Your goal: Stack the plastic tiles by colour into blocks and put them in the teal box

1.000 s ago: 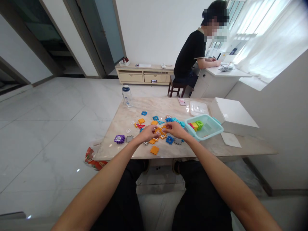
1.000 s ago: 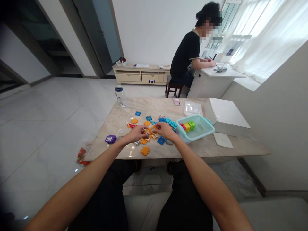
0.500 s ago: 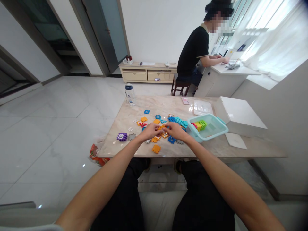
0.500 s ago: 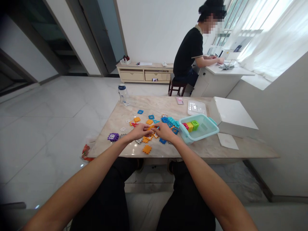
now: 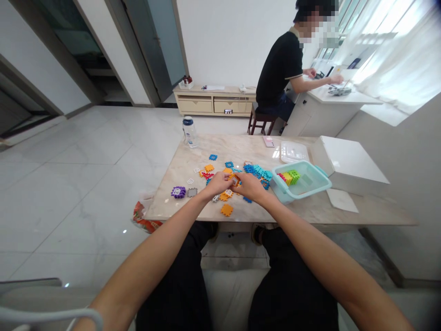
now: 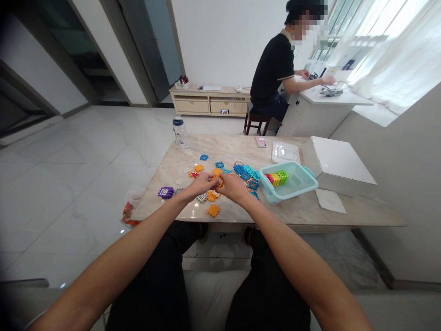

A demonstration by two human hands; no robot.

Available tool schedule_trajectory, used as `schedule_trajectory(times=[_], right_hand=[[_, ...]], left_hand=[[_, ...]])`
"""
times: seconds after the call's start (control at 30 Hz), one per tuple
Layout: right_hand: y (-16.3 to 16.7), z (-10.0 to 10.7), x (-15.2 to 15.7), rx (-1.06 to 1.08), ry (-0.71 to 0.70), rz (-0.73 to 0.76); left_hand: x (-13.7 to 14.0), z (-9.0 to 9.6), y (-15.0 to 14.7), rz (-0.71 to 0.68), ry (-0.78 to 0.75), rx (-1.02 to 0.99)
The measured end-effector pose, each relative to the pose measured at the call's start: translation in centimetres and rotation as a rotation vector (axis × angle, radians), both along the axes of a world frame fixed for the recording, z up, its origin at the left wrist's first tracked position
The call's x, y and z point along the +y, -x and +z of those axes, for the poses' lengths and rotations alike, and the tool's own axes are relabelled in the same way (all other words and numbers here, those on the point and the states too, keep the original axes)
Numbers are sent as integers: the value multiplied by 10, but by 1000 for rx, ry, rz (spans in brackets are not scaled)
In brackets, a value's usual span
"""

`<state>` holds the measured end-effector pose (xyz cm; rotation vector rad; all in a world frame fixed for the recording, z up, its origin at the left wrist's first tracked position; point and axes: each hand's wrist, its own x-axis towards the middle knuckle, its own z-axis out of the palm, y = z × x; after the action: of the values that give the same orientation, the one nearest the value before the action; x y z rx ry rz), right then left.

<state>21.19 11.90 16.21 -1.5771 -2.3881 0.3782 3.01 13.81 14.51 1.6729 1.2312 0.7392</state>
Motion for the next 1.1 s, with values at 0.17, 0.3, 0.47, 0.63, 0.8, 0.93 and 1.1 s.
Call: schedule_trajectory(times=[0.17,0.3,0.47,0.63,0.8,0.93,1.1], right_hand=[[-2,-2,3,104,-120,-42],[-5,-10,8,180,-226,25],[-5,-18,12,230,-322,94],[-4,-19,14,248,-344,84],[-5,-19,13,267,-338,95],[-7,-19,14,279,-332,85],[-8,-19,16,301,-341,99]], left_hand=[[0,2,-3,5,-47,-33],[0,2,-4,24,-78,17],[-1,3,-8,73,-139,111],[-2,9,-10,132,-199,201],[-6,15,-11,159,-250,269],[-9,18,-12,161,-291,293],[-9,21,-13,157,-332,295]])
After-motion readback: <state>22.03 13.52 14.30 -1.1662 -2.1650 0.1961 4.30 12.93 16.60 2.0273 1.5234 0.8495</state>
